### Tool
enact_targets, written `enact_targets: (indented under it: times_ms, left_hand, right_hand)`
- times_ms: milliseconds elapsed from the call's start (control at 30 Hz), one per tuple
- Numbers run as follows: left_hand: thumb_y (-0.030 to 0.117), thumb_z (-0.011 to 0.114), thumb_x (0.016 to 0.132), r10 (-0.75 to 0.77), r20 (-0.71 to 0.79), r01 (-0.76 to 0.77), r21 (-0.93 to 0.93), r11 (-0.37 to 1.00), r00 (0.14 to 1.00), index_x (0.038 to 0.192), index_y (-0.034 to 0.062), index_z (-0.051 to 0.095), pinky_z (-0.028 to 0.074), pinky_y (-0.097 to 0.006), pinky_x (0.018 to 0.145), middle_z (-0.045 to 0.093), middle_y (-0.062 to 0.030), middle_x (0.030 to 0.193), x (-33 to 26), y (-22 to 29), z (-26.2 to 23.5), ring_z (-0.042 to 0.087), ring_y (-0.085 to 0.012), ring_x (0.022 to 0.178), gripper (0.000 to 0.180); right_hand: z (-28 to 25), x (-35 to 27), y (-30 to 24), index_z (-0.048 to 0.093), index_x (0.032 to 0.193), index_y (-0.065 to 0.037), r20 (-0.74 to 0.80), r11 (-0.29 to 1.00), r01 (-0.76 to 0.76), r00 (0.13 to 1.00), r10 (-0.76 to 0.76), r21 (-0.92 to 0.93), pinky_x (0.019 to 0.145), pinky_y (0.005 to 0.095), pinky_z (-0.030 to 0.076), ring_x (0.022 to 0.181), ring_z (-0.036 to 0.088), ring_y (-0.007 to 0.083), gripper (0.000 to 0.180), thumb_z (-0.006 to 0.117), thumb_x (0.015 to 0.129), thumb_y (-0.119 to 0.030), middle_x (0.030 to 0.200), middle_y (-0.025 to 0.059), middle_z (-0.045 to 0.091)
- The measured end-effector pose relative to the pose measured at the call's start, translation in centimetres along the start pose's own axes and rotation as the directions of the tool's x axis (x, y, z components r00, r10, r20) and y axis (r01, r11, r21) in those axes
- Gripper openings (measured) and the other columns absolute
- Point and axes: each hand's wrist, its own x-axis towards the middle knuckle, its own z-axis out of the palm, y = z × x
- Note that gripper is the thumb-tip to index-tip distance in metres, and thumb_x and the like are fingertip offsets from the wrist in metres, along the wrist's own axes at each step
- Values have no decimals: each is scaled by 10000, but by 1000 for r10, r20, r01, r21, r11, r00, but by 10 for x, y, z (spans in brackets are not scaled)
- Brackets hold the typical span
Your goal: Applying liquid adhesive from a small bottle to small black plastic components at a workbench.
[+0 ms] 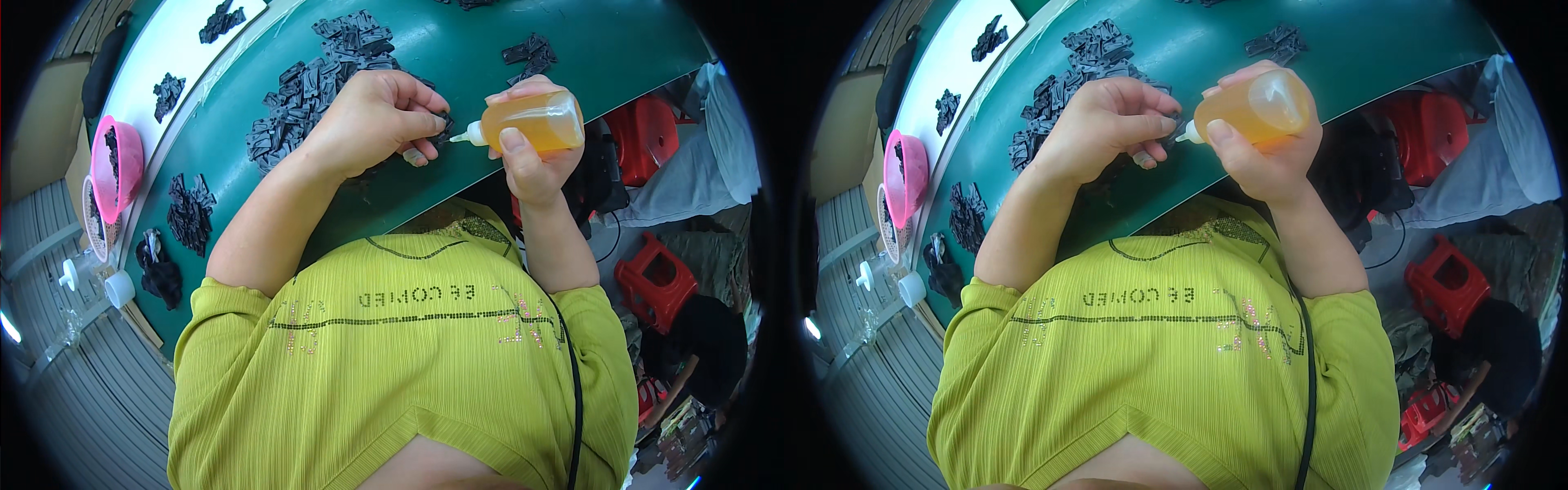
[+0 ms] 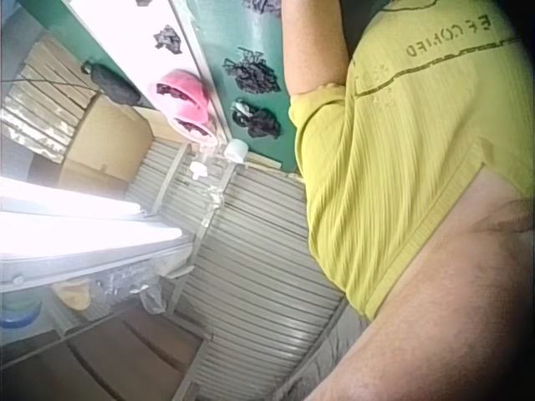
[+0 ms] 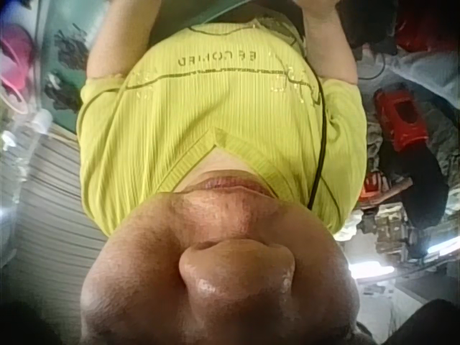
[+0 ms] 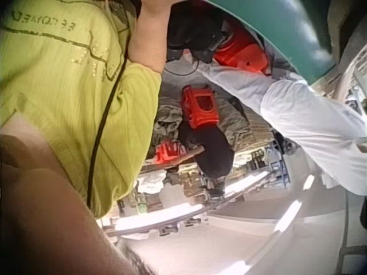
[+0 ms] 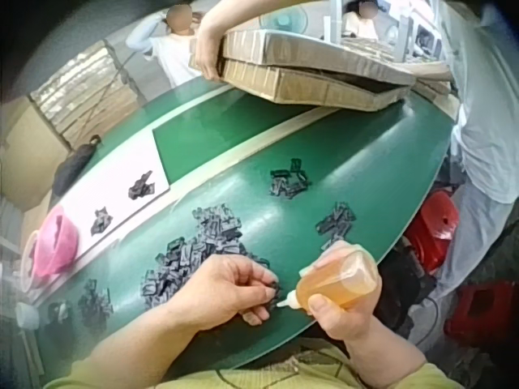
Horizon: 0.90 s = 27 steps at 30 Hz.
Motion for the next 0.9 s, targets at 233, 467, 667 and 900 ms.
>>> enact_targets:
  times_ms: [233,467,667,900]
  left_hand:
    - [47,638,785,-9,1,9,4,1000,1000,970,-51,597,498,-216,537,631,-78,750,1,2,1,611,-117,591,214]
    - [31,625,796,9,6,-9,-16,1000,1000,978,-49,603,514,-228,553,632,-78,763,-1,-1,-2,616,-123,599,200]
    - [15,613,805,174,-36,-170,93,981,984,1001,-54,599,523,-236,573,636,-86,784,11,12,2,633,-135,645,208]
    - [121,631,808,405,-35,-347,452,822,914,987,-21,625,523,-261,612,650,-86,834,64,40,17,645,-149,694,229]
  right_hand:
    - [1,2,0,538,940,28,18,999,-10,1000,11,-52,716,280,508,815,613,162,299,646,661,22,896,98,572]
    - [-7,6,-3,537,1021,17,-200,945,-80,968,149,317,414,227,416,540,545,142,261,560,777,-72,868,170,620]
    - [-38,7,-11,498,1039,15,-294,884,5,944,150,467,439,226,358,494,422,120,320,531,821,-217,900,149,557]
    - [-39,7,-13,509,1033,-2,-253,876,1,957,138,481,429,242,418,548,511,168,283,548,791,-143,890,173,593]
